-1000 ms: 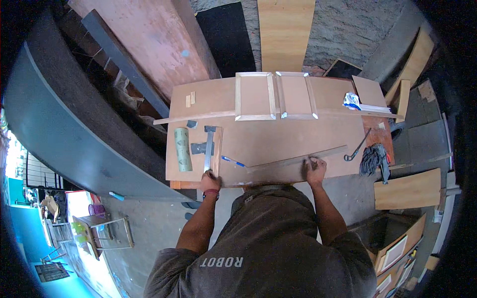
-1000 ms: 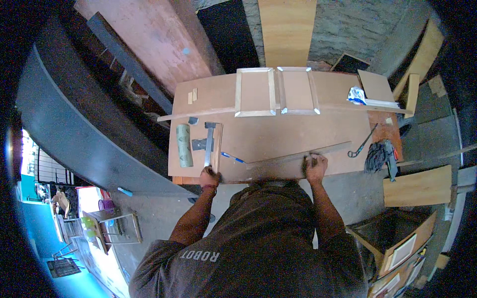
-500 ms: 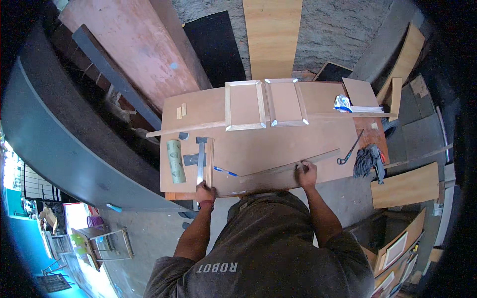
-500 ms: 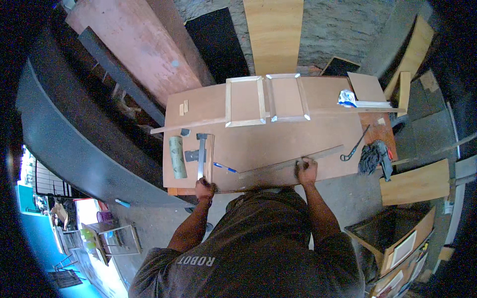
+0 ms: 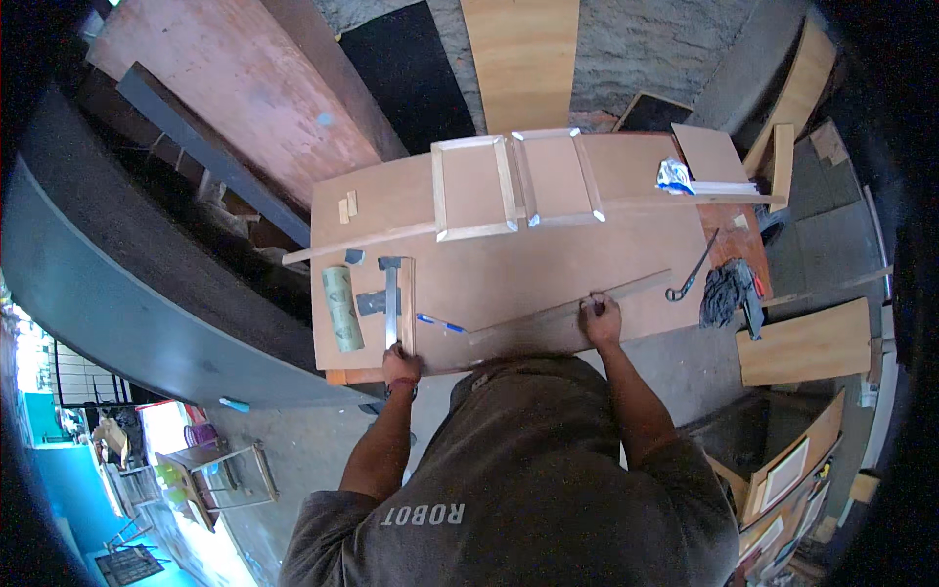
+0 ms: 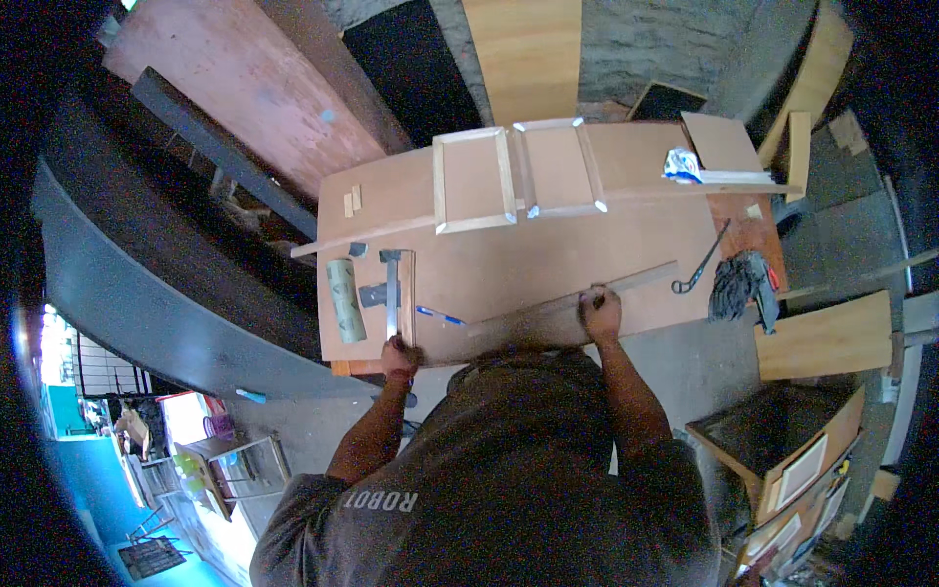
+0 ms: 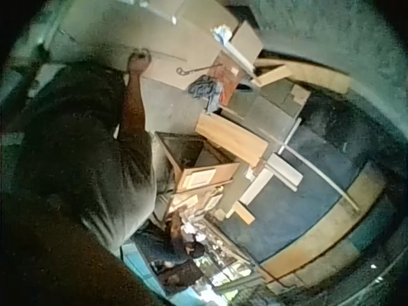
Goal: Measuring and marking wooden components for assembling picture frames.
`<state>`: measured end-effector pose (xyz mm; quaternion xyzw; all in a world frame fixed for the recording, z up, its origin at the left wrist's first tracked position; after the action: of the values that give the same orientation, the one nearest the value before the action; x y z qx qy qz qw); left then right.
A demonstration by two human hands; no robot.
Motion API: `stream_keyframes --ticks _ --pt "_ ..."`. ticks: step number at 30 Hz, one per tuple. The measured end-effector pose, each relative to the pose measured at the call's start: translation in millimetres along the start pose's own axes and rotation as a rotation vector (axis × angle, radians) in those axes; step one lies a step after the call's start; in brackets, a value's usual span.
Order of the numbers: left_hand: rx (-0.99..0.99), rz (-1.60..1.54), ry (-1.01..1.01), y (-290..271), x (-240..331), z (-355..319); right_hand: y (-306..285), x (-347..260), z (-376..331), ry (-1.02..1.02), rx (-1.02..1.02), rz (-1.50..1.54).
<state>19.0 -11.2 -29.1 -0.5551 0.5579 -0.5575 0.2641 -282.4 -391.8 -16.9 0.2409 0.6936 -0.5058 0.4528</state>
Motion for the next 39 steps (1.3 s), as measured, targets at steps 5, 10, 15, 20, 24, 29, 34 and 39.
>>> stream_keyframes --ticks 5,10,15,20,24,29,34,39 --pt "0.109 -0.026 0.103 -7 6 -6 0 -5 -2 -0.187 0.022 -0.049" --pt "0.001 -0.018 0.022 -14 18 -9 2 35 6 -0.056 -0.033 -0.062" --pt "0.008 0.03 -0.012 -16 14 -10 9 36 5 -0.022 -0.02 -0.04" --pt "-0.02 0.047 -0.054 -14 11 -9 7 22 1 -0.134 0.031 -0.103" --pt "0.026 0.031 -0.01 -19 18 -13 6 33 5 -0.064 -0.068 -0.018" --pt "0.012 -0.05 -0.066 -16 12 -13 2 22 -4 -0.025 0.042 0.042" --pt "0.159 -0.173 -0.007 -26 18 -21 -2 6 -10 -0.019 0.036 -0.077" --pt "0.312 -0.265 0.113 -28 16 -28 -6 2 -17 0.066 0.043 -0.017"
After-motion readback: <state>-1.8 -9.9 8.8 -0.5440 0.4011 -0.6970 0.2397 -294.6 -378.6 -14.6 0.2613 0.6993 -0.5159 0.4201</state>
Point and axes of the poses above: each hand's wrist, its own z-axis towards the middle knuckle, its own y-axis out of the palm, x = y × z, the point moved 2 cm from there along z, towards the middle knuckle, and after that the axes turned 8 degrees about z, right-handed, at the moved point
